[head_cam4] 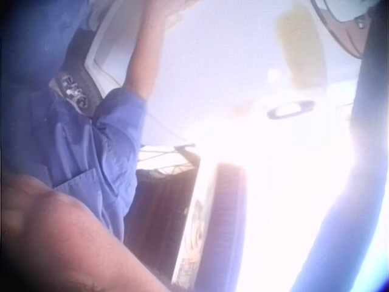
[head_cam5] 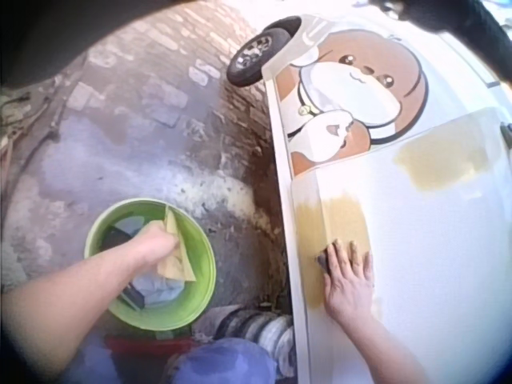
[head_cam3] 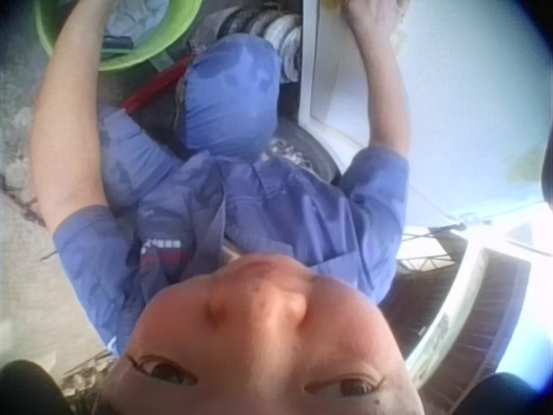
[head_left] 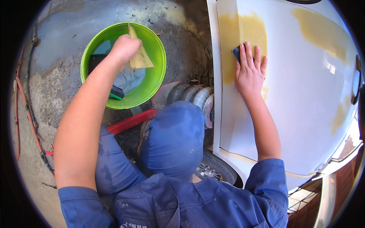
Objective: The person sands a yellow filler patch on a white car door using a sanding block and a cloth. They repeatedly dip the sanding block in a green bucket of water and wipe the surface while kneeling beside the vehicle.
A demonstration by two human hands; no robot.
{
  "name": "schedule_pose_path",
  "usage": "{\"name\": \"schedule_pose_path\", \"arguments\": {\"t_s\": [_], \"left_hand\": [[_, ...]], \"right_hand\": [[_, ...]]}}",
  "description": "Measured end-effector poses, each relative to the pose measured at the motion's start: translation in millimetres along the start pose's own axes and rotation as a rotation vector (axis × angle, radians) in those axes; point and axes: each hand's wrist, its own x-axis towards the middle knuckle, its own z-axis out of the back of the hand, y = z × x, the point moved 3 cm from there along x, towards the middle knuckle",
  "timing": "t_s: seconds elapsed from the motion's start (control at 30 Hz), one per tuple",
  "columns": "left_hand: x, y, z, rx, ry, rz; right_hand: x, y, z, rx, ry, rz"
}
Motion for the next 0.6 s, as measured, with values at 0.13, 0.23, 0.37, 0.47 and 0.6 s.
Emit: {"name": "schedule_pose_path", "arguments": {"t_s": [0.13,0.23,0.37,0.47,0.6], "left_hand": [[-2,-2,-1,-0.004,-0.025,-0.006],[-5,-4,-2,-0.018,-0.03,0.017],[-7,-7,-2,-0.006,-0.029,0.021],[-5,-6,-3,-0.025,-0.038,0.038],[-1,-4,-7,0.017,-0.014,0.001]], "right_hand": [[70,0,-6,-0.014,-0.071,0.012],[82,-2,-10,-0.017,-0.113,0.016],[18,-6,-9,0.027,-0.077,0.005],[-47,-5,-3,0.005,0.094,-0.032],[-68,-3,9,-0.012,0.111,-0.012]]}}
